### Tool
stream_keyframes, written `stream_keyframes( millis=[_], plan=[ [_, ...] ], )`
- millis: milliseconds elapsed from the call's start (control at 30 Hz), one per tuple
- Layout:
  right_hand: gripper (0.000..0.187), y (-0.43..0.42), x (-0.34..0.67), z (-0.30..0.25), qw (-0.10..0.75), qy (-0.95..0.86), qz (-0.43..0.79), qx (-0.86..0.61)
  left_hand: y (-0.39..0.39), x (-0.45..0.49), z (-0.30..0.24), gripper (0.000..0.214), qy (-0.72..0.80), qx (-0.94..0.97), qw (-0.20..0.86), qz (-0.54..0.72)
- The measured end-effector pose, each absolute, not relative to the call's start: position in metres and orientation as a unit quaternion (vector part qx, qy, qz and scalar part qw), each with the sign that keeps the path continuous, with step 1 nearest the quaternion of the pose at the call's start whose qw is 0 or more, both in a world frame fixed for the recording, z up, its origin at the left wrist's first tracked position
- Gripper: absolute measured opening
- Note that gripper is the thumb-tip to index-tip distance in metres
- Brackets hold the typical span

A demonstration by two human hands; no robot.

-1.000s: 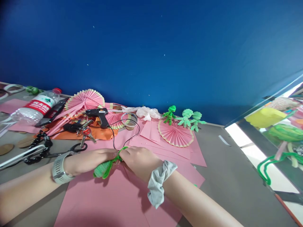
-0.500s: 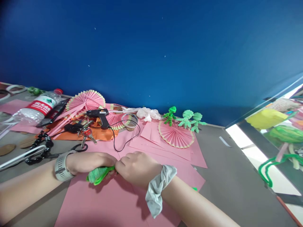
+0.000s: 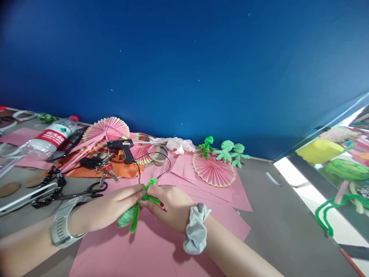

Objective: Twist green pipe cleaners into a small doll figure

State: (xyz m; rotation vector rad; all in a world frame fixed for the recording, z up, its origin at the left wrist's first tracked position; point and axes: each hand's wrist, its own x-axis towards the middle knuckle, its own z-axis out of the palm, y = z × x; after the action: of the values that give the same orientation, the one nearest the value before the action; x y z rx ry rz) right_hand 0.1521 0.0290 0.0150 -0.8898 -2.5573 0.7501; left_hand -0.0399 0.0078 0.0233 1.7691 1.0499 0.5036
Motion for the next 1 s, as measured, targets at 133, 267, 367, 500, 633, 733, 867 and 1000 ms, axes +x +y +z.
stream_keyframes(
  millis=[133,267,367,500,633,733,867,1000],
  plan=[
    [0.026,0.022,0.147,0.009,0.236,-0.834,0.35,-0.355,-0.004,-0.032,0.031,0.026,0.488,0.738,0.415,0.21],
    [0.025,0.017,0.142,0.007,0.296,-0.784,0.395,-0.376,-0.014,-0.026,0.032,0.026,0.515,0.759,0.33,0.22],
    [0.024,0.014,0.141,0.01,0.33,-0.746,0.44,-0.375,-0.017,-0.025,0.031,0.026,0.507,0.764,0.315,0.246],
    [0.025,0.012,0.141,0.014,0.364,-0.731,0.466,-0.34,-0.015,-0.025,0.032,0.025,0.462,0.736,0.398,0.296],
    [0.025,0.012,0.14,0.012,0.388,-0.734,0.428,-0.358,-0.01,-0.028,0.036,0.027,0.444,0.683,0.488,0.313],
    [0.011,0.012,0.141,0.007,0.404,-0.739,0.375,-0.387,-0.007,-0.029,0.037,0.028,0.453,0.663,0.507,0.313],
    [0.028,0.015,0.15,0.006,0.434,-0.827,0.207,-0.292,-0.003,-0.03,0.04,0.034,0.405,0.632,0.589,0.3],
    [0.035,0.02,0.161,0.01,0.361,-0.907,0.071,-0.206,-0.001,-0.031,0.047,0.035,0.353,0.623,0.633,0.294]
  ],
)
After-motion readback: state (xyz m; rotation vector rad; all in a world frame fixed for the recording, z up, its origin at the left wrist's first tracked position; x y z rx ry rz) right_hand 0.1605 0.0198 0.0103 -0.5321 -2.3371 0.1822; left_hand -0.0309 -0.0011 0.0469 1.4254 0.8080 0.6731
